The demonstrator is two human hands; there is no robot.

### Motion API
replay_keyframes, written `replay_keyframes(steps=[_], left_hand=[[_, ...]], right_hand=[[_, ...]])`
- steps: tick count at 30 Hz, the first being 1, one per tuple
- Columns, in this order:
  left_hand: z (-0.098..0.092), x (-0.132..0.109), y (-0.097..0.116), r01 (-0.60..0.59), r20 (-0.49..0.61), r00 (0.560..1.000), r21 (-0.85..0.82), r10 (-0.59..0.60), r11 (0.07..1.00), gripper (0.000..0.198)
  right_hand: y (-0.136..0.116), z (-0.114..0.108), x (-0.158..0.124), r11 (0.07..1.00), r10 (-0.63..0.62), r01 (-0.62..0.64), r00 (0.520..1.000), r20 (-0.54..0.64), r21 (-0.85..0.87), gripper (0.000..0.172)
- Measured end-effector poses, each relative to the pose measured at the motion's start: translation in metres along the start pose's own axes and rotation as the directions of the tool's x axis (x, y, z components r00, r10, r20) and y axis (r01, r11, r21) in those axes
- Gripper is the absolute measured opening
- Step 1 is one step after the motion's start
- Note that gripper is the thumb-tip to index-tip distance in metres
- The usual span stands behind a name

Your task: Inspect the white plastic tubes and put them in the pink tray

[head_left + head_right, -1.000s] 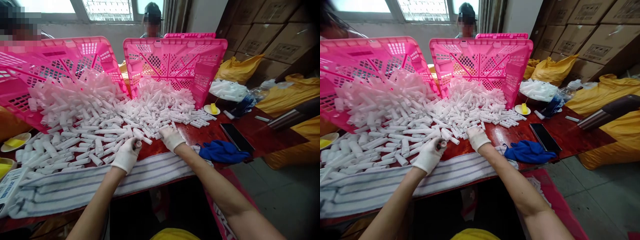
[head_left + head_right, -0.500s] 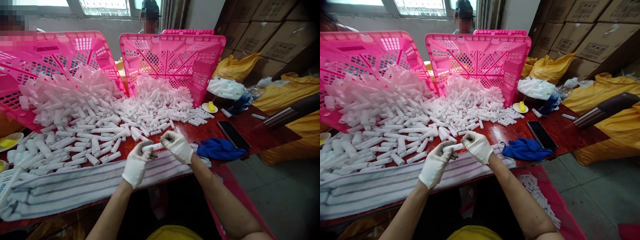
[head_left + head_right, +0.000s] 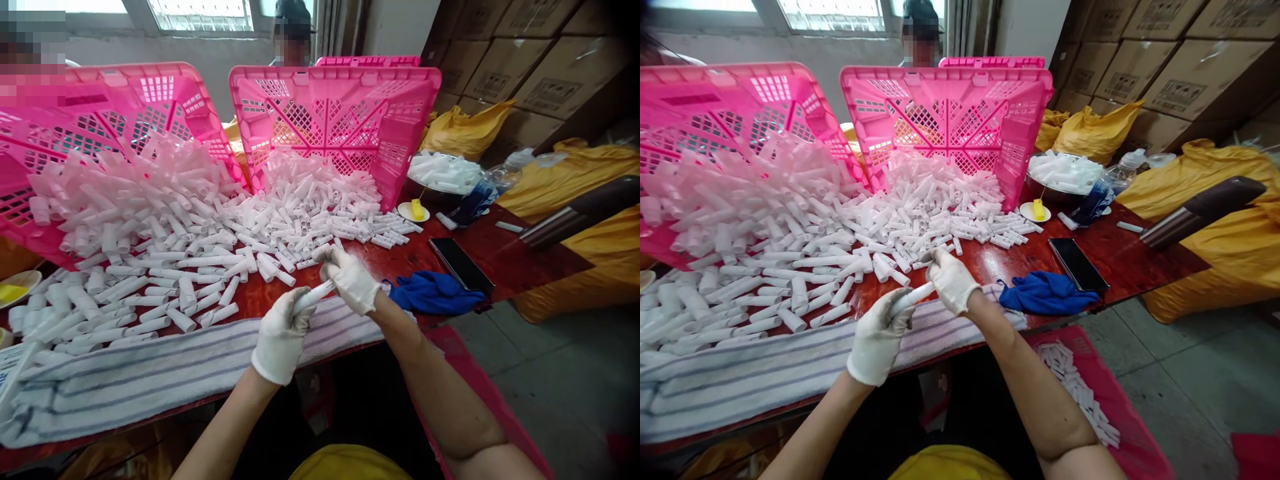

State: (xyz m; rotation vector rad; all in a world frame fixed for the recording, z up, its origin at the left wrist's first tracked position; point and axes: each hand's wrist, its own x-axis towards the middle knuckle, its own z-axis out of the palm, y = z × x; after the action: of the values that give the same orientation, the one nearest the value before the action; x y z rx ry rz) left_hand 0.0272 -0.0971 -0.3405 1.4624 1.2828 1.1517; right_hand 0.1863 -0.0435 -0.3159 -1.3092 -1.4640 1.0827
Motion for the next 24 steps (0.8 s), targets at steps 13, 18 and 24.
replay_keyframes(steps=[13,18,24], left_hand=[[-0.019,0.002,0.017,0.812,0.764,0.555,-0.410,-0.329,0.416,0.041],[-0.013,-0.003,0.019,0.443,0.436,0.848,-0.268,-0.303,0.855,0.040],[-0.009,-0.011,0.016,0.199,0.228,0.958,-0.084,-0.176,0.976,0.034]], right_hand=[[-0.026,-0.004,-0.026,0.921,-0.356,0.342,0.933,-0.048,-0.186,0.028],[-0.023,-0.008,-0.015,0.961,-0.247,0.222,0.958,-0.145,-0.167,0.036],[-0.018,-0.011,-0.009,0.942,-0.301,0.258,0.933,-0.199,-0.214,0.036]])
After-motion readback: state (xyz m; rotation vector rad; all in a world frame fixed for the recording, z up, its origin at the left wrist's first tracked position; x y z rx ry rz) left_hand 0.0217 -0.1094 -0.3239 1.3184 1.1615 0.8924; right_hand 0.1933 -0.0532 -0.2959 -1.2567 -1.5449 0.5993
